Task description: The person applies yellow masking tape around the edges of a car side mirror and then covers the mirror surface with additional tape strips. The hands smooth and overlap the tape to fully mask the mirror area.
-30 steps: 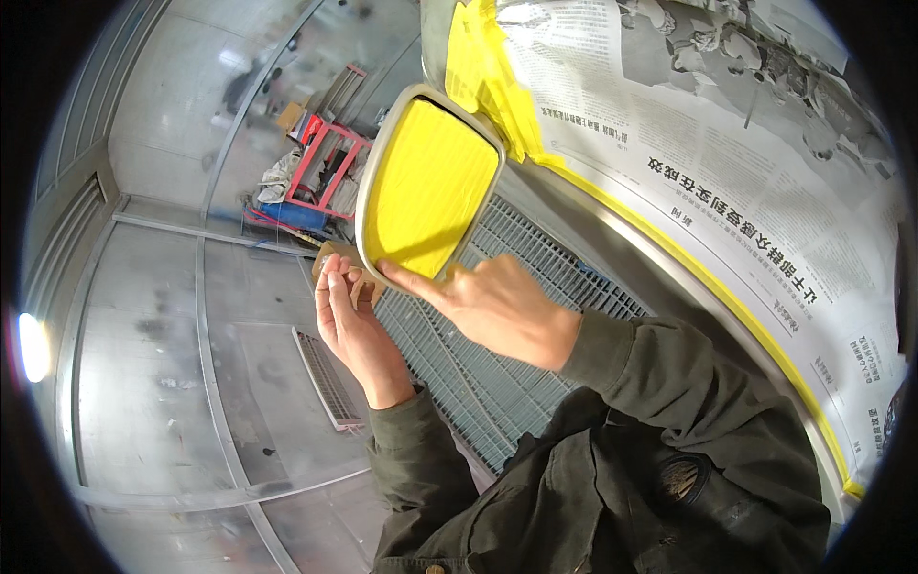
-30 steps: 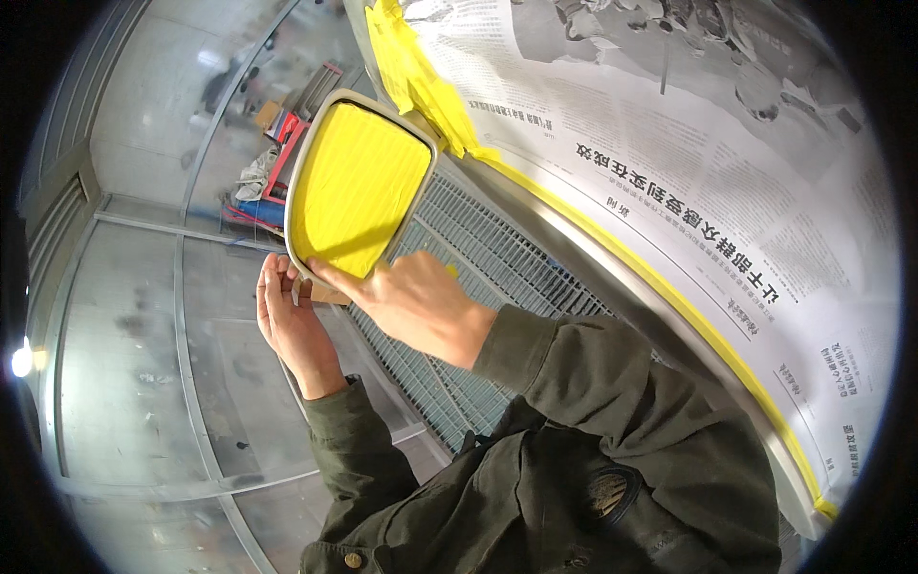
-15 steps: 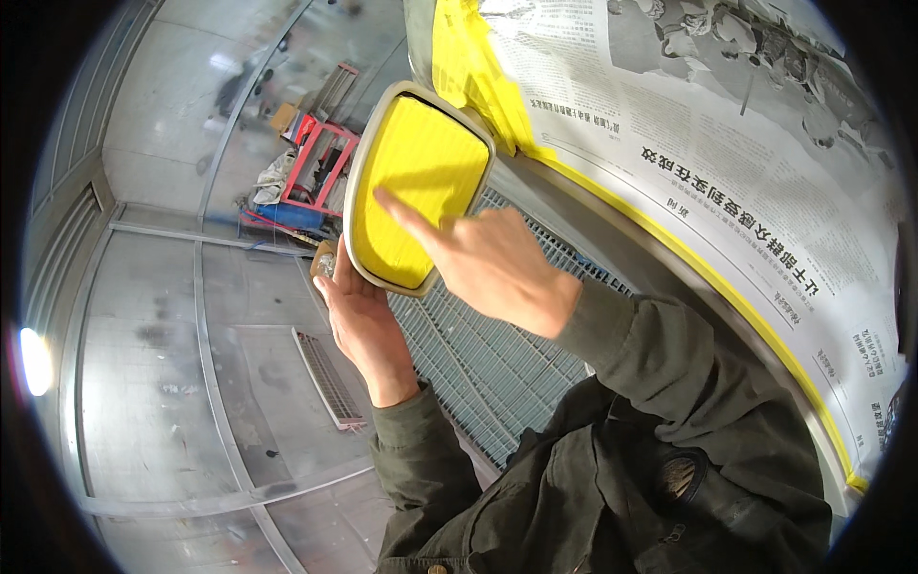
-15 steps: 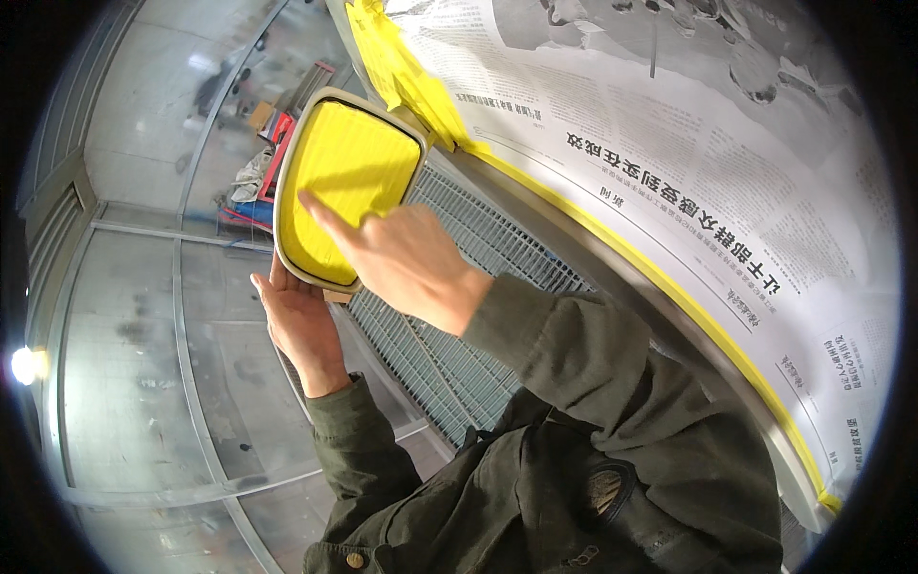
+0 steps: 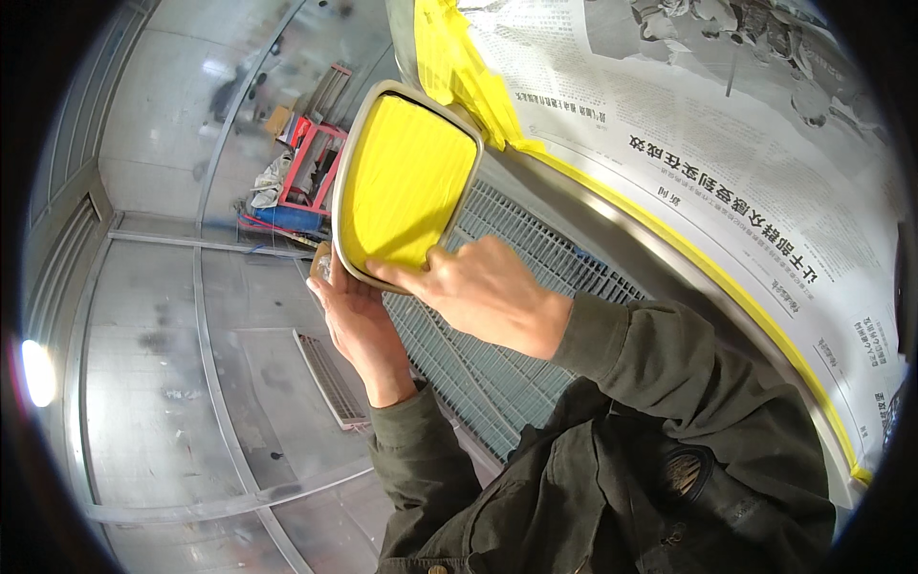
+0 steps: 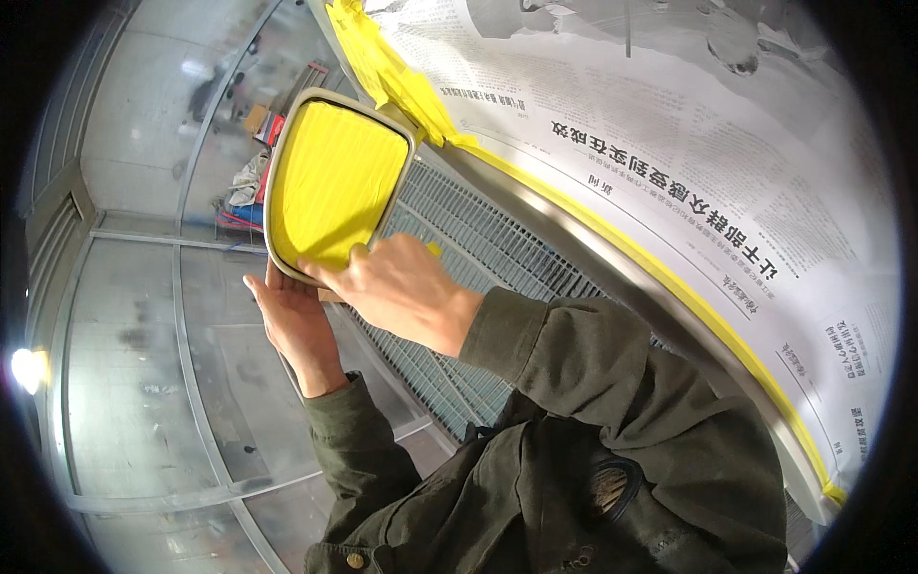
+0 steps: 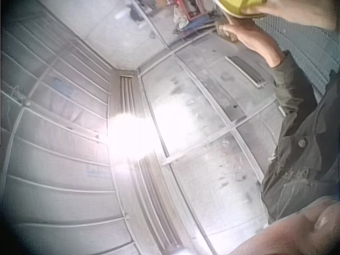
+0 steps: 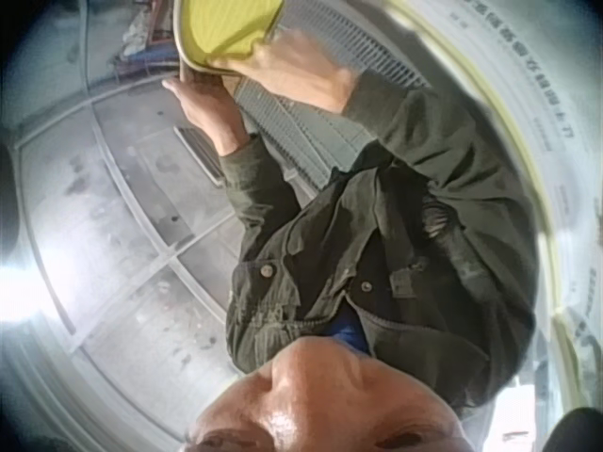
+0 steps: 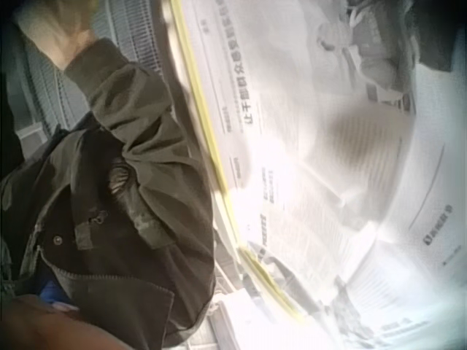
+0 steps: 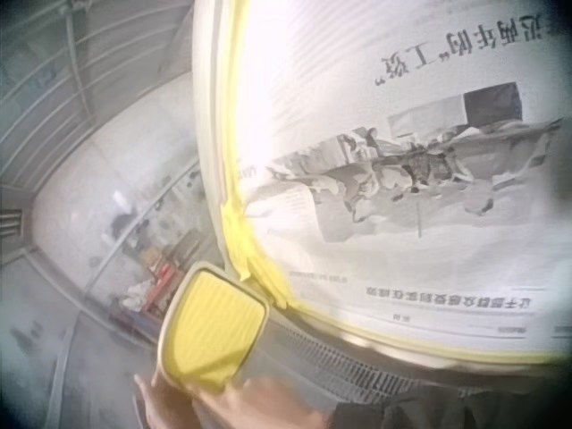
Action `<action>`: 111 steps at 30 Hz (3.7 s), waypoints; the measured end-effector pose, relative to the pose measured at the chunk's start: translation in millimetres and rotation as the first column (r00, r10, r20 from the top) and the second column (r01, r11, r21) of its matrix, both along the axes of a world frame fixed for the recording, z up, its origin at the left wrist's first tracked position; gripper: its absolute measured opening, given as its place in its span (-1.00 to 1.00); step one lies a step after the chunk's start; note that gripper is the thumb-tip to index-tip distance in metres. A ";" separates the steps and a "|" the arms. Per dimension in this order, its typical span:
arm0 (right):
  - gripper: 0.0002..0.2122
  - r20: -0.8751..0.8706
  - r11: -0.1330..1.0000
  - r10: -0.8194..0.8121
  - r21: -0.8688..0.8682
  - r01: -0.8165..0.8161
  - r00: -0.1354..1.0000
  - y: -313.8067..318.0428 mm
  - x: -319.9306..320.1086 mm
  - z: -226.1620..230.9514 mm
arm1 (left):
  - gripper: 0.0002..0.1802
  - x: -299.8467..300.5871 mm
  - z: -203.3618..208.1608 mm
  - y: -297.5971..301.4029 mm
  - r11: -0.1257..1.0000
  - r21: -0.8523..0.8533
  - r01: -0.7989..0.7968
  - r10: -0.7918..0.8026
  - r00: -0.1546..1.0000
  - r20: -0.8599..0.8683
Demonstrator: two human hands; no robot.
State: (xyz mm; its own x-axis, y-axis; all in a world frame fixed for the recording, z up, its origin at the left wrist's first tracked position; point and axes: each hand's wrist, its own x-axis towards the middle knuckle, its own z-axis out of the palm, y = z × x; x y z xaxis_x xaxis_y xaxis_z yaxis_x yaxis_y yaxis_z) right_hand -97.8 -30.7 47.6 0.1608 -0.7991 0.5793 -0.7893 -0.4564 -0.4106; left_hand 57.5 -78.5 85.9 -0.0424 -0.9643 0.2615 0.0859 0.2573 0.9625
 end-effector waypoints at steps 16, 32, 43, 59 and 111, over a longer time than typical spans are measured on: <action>-0.34 0.460 0.982 -0.161 0.162 0.096 0.873 -13.5 -32.4 -63.4 | -0.20 0.1 -4.4 3.1 1.000 -0.004 -0.018 0.018 1.000 0.023; -0.29 0.542 0.949 -0.223 0.310 0.054 0.811 -2.5 -16.9 -41.1 | -0.26 2.1 -2.1 3.7 0.999 -0.033 0.038 -0.035 0.996 0.081; -0.36 0.511 0.975 -0.133 0.222 0.019 0.849 11.9 11.9 -35.5 | -0.22 0.8 0.2 6.8 0.999 -0.013 0.030 -0.029 0.995 0.092; -0.45 0.562 0.955 -0.243 0.283 0.092 0.791 -0.7 -6.9 -36.0 | -0.18 1.8 2.7 5.5 0.999 -0.002 0.035 -0.035 0.996 0.076; -0.20 0.227 0.962 -0.240 -0.078 0.263 0.944 -36.8 -9.9 8.8 | -0.17 18.6 -1.7 -0.9 0.993 0.051 0.106 -0.109 0.993 0.050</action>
State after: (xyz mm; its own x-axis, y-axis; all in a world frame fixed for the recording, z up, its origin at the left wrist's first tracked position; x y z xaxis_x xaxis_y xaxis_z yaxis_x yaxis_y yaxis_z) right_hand -107.8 -67.5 56.4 -0.1746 -0.7298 0.6609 -0.7831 -0.3040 -0.5426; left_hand 76.1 -79.4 84.2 -0.1587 -0.9649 0.2093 0.0597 0.2022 0.9775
